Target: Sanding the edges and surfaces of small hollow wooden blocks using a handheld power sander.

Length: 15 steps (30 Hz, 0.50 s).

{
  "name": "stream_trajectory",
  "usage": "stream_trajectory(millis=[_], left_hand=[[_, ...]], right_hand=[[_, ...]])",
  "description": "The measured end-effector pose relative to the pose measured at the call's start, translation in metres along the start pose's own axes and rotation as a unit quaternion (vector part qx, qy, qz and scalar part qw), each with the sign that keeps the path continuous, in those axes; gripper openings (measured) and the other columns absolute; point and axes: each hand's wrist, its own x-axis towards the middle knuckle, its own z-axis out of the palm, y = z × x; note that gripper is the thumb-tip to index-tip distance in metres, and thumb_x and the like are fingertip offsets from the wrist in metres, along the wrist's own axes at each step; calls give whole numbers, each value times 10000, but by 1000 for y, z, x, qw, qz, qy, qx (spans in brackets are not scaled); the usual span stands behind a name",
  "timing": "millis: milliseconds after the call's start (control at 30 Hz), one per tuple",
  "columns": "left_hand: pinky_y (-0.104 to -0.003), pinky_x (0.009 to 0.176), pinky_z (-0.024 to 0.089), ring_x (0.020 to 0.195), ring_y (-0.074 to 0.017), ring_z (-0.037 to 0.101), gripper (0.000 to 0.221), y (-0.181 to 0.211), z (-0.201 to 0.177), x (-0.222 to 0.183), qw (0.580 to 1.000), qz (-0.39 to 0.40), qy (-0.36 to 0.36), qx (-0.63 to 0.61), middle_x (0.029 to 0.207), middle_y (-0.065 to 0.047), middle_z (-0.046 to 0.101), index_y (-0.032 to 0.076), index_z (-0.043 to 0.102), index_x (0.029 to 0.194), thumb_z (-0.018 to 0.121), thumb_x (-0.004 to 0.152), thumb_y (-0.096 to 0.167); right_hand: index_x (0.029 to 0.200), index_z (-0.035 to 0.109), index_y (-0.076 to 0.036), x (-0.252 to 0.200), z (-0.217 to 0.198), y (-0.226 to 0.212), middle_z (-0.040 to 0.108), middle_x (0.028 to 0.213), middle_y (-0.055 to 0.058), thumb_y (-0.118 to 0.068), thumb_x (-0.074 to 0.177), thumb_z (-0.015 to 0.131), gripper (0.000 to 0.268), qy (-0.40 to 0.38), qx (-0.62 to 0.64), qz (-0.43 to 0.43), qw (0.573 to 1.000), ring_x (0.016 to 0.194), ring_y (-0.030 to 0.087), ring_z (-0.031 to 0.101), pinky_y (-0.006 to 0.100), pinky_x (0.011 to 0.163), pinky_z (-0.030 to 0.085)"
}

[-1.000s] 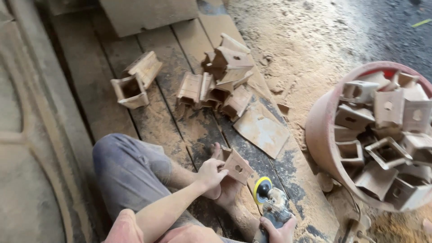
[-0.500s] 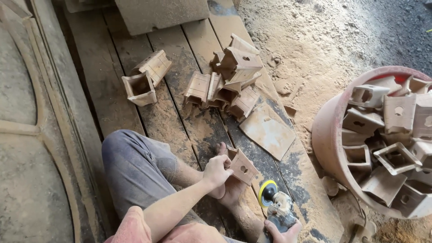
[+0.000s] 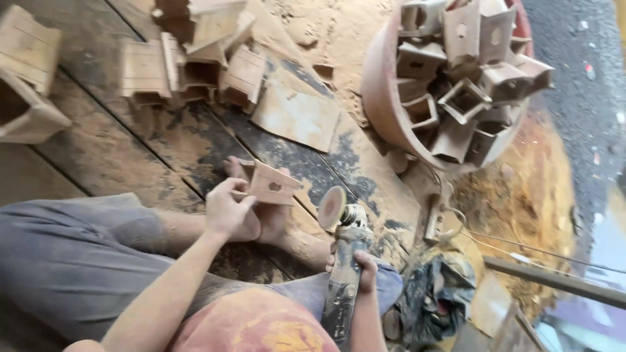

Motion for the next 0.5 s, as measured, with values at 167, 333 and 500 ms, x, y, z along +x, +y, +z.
stream_trajectory(millis=[167, 333, 500], left_hand=[[-300, 789, 557, 757, -149, 753, 258, 7, -7, -7, 999, -20, 35, -4, 870, -14, 760, 140, 721, 961, 851, 741, 177], [-307, 818, 558, 811, -155, 740, 198, 19, -5, -16, 995, -99, 19, -5, 874, 11, 777, 162, 723, 906, 836, 773, 255], [-300, 775, 544, 754, -154, 735, 236, 8, 5, -17, 990, -119, 78, -22, 784, 10, 771, 185, 688, 835, 873, 707, 256]], right_hand=[[1399, 358, -15, 9, -19, 7, 530, 1051, 190, -360, 855, 672, 716, -185, 268, 20, 945, 805, 256, 574, 350, 660, 540], [1419, 358, 6, 1, -19, -3, 525, 1050, 205, -345, 829, 667, 753, -168, 250, 12, 953, 806, 278, 565, 367, 664, 531], [1388, 365, -16, 4, -18, -5, 534, 1042, 205, -339, 819, 680, 727, -162, 240, 24, 957, 811, 297, 581, 382, 686, 521]])
